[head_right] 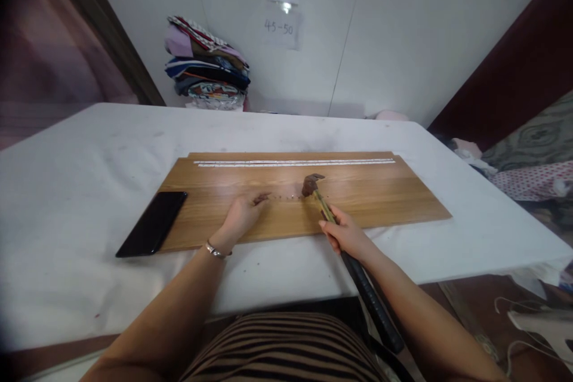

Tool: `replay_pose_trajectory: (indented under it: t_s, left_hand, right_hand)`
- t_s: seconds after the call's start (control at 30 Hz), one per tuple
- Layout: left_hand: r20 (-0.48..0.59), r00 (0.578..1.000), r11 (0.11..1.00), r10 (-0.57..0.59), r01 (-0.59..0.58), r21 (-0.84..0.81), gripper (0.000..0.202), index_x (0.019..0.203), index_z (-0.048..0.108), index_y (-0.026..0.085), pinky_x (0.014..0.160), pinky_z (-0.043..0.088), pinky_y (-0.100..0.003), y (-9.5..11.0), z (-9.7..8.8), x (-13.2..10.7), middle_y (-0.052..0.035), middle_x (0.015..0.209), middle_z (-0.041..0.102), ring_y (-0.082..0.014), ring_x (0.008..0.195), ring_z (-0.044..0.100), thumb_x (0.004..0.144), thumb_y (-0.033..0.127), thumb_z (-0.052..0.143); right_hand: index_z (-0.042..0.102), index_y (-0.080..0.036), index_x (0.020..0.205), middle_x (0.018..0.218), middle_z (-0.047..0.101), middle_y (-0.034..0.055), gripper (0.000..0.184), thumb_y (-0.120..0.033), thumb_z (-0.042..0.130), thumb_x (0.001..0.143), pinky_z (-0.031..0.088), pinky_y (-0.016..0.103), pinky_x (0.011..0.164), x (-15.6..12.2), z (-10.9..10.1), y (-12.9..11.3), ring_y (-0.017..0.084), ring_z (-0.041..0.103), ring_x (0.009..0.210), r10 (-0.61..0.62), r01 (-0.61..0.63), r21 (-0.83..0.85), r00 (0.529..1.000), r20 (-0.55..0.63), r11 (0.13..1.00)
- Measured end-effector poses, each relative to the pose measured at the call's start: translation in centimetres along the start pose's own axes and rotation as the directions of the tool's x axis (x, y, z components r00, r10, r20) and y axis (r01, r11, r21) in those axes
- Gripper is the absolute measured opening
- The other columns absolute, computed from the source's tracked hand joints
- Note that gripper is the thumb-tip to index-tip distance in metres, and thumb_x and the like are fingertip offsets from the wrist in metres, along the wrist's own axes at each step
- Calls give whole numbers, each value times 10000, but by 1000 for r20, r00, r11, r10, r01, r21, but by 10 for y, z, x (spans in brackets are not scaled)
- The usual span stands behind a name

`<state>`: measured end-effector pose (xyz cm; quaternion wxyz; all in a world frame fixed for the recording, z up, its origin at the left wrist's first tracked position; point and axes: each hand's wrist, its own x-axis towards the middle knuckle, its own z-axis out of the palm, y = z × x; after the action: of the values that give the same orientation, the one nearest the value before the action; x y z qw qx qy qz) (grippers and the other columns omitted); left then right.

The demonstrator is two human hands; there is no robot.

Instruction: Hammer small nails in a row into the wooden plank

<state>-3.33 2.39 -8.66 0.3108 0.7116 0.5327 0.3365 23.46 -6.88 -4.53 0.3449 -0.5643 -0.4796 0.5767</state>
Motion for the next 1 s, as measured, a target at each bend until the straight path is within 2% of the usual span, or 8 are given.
replay_pose_trajectory:
  t_s: [0.3,0.6,0.8,1.0]
  left_hand:
    - [-40,999,1000,-16,16,-6,310,1120,703,200,935,532,-317,1,-1,0,-46,1081,748,-188,999,696,849,177,554]
    - [-37,999,999,-2,0,-47,325,1137,680,195,906,533,-298,-1,1,0,-26,991,762,-173,920,703,836,189,558]
    - [13,1000,1000,-3,3,-21,197,957,707,194,802,532,-277,-1,0,-1,-23,926,759,-172,848,693,824,207,562]
    - [54,998,998,26,-29,54,140,832,702,206,774,507,-267,3,-2,-4,1,821,735,-156,774,652,805,220,565]
  right_hand:
    - [478,-226,1000,529,447,-110,315,-404,632,791,305,169,301,-1,0,-6,53,350,333,6,-6,-23,1000,-4,1000]
    - [481,-227,988,481,422,-116,303,-396,631,786,300,179,305,2,-4,-11,62,328,329,19,-19,-45,1000,13,999]
    - [474,-219,1138,489,416,-122,383,-382,607,818,307,177,303,5,-11,-2,65,323,325,25,-22,-45,997,68,999]
    - [473,-225,1181,534,450,-107,407,-396,606,836,325,177,307,6,-19,1,65,349,336,14,-11,-48,997,79,999]
